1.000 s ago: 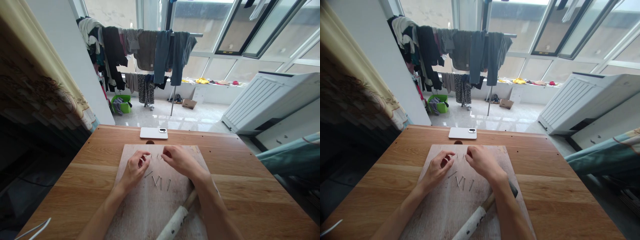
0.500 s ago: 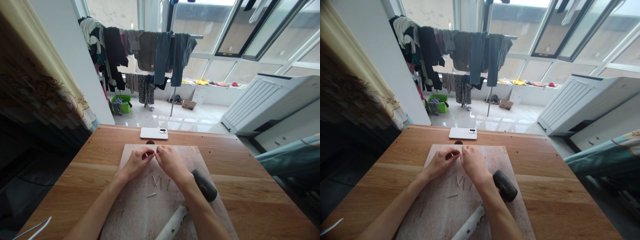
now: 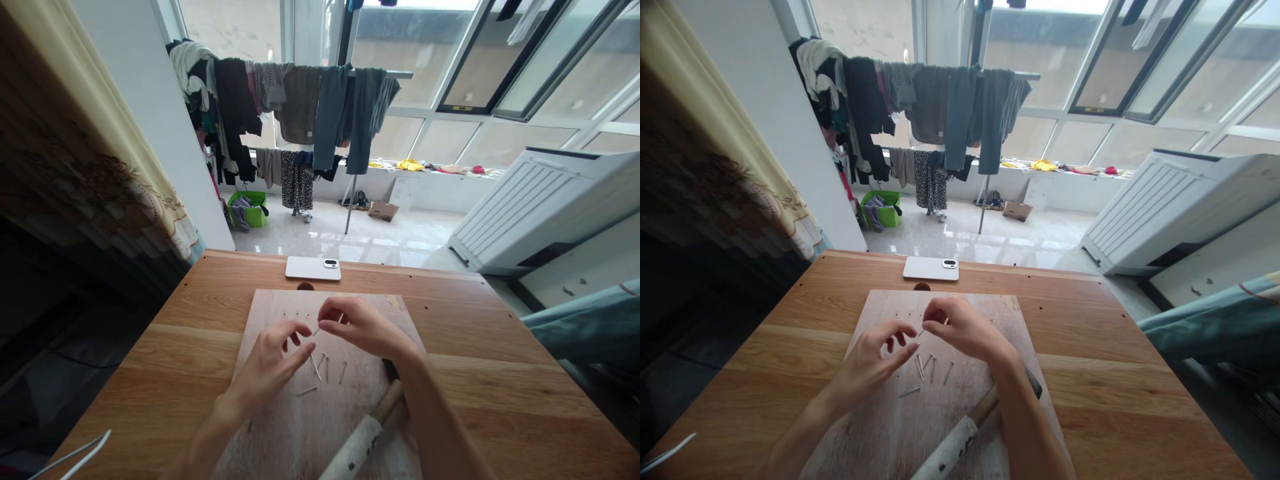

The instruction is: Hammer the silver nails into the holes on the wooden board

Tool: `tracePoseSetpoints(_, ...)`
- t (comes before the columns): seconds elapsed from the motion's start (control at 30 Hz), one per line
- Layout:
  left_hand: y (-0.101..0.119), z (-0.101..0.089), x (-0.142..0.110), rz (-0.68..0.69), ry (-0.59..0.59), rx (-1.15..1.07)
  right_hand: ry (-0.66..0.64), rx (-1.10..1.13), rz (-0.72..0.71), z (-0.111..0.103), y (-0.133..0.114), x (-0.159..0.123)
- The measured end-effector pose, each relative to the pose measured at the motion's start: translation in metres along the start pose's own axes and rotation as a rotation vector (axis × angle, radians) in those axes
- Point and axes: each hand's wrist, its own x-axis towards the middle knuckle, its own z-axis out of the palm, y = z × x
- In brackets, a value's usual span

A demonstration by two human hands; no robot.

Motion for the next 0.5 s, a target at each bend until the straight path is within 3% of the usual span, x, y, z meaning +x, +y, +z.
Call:
tracePoseSetpoints(0.07,-0.004,-0.004,-0.017,-0.007,0.128,0.106,-0.041,0.053,0.001,-0.008,0.004,-0.006)
tracePoseSetpoints(0.13,-0.011,-0.008,-0.033,-0.037,0.227,0.163,-0.002,0.059,0.037,-0.011,0.009,-0.009)
tracePoseSetpoints(0.3,-0.032,-0.01,-0.082,-0.068,0.271,0.21,0.095,0.004,0.08,-0.014,0.017,-0.012)
tracePoseSetpoints(0.5,-0.055,-0.002,-0.144,0.071,0.475,0.394,0.188,-0.046,0.012,-0.029,-0.009,-0.034)
